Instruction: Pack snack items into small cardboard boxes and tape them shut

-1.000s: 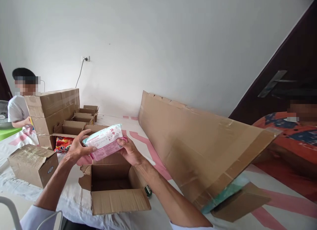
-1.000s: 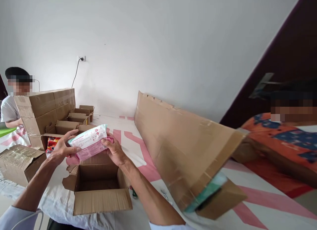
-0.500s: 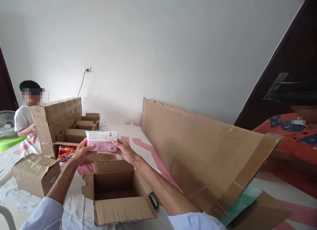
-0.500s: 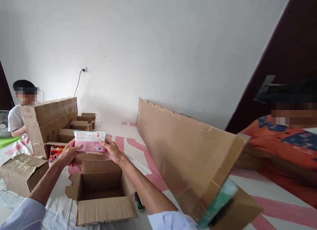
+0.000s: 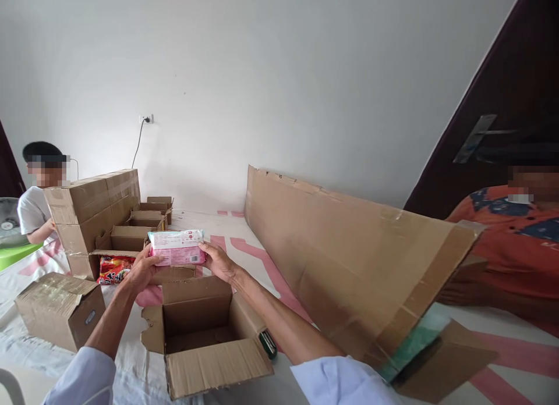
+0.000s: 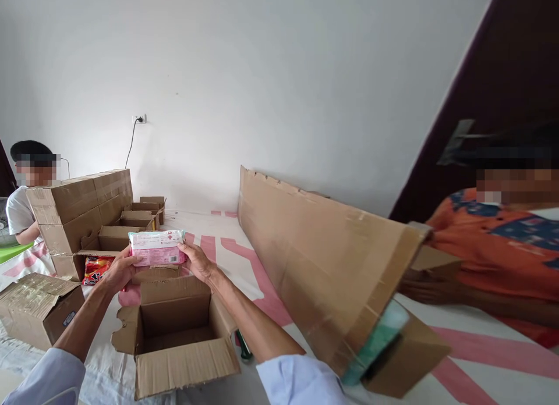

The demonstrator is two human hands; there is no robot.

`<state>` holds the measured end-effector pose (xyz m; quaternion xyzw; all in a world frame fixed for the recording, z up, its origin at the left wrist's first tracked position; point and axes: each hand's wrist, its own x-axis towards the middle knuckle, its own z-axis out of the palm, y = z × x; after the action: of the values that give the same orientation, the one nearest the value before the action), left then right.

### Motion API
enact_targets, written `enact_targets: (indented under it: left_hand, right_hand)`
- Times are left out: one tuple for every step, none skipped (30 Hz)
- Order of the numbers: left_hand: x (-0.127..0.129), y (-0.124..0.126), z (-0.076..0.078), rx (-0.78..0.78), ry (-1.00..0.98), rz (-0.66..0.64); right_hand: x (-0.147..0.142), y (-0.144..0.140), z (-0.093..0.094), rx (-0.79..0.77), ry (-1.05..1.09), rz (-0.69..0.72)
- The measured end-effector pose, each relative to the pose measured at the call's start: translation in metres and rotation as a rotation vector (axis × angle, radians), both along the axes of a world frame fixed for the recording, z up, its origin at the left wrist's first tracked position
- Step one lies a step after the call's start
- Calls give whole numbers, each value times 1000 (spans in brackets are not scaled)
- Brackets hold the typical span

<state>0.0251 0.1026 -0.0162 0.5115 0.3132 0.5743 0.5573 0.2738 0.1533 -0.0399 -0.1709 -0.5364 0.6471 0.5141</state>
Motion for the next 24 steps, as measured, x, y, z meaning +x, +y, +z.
enact_targets:
  left_hand:
    - [0, 1, 0, -6, -4, 2]
    - [-1, 1, 1, -10, -4, 1]
    - [-1, 2, 1, -12, -1, -2]
    - [-1, 3, 2, -11, 2, -5]
    - [-2, 4, 3, -9, 5, -8]
    - [-2, 4, 3, -8, 8, -13]
    - [-2, 5, 4, -9, 11, -18]
    - [-2, 6, 4, -14, 12, -22]
    - [-2, 7, 4, -19, 13, -25]
    - [-3, 8, 4, -24, 13, -27]
    - [-2, 9, 4, -27, 13, -28]
    - [-2, 10, 5, -29, 13, -29]
    - [-2, 11, 5, -28, 14, -30]
    - [-2, 12, 7, -26, 20, -32]
    - [-1, 13, 9, -23, 27, -35]
    - [-1, 13, 11, -20, 33, -38]
    - [-1, 14, 14, -15, 38, -42]
    - [0, 14, 17, -10, 40, -45]
    - [0, 14, 20, -5, 42, -48]
    - [0, 14, 23, -1, 45, -50]
    - [0, 14, 26, 1, 49, -50]
    - [0, 14, 28, 5, 55, -48]
    - [-1, 14, 30, 10, 61, -47]
    - [-1, 15, 33, 16, 66, -47]
  right_hand:
    - [0, 1, 0, 1, 2, -1]
    - [0, 3, 0, 4, 5, -1]
    - [-1, 4, 0, 6, 7, 0]
    - [-1, 4, 1, 8, 8, 1]
    - [-1, 5, 1, 8, 8, 3]
    - [-1, 6, 1, 6, 7, 4]
    - [-1, 7, 1, 2, 4, 6]
    - [-1, 7, 1, -4, -1, 6]
    - [-1, 8, 1, -10, -5, 6]
    - [0, 9, 1, -16, -10, 4]
    - [0, 11, 1, -22, -14, 2]
    - [0, 12, 2, -25, -18, -1]
    - [0, 13, 4, -26, -22, -3]
    - [1, 13, 6, -26, -25, -4]
    - [1, 14, 8, -23, -28, -4]
    - [2, 14, 11, -19, -30, -3]
    - [2, 14, 15, -13, -30, -2]
    - [2, 14, 18, -7, -29, -2]
    - [2, 14, 22, -1, -28, -3]
    - [2, 14, 25, 4, -26, -4]
    - [2, 14, 29, 9, -24, -7]
    - [2, 14, 32, 12, -22, -9]
    - [2, 13, 34, 17, -20, -11]
    - [2, 13, 37, 22, -18, -12]
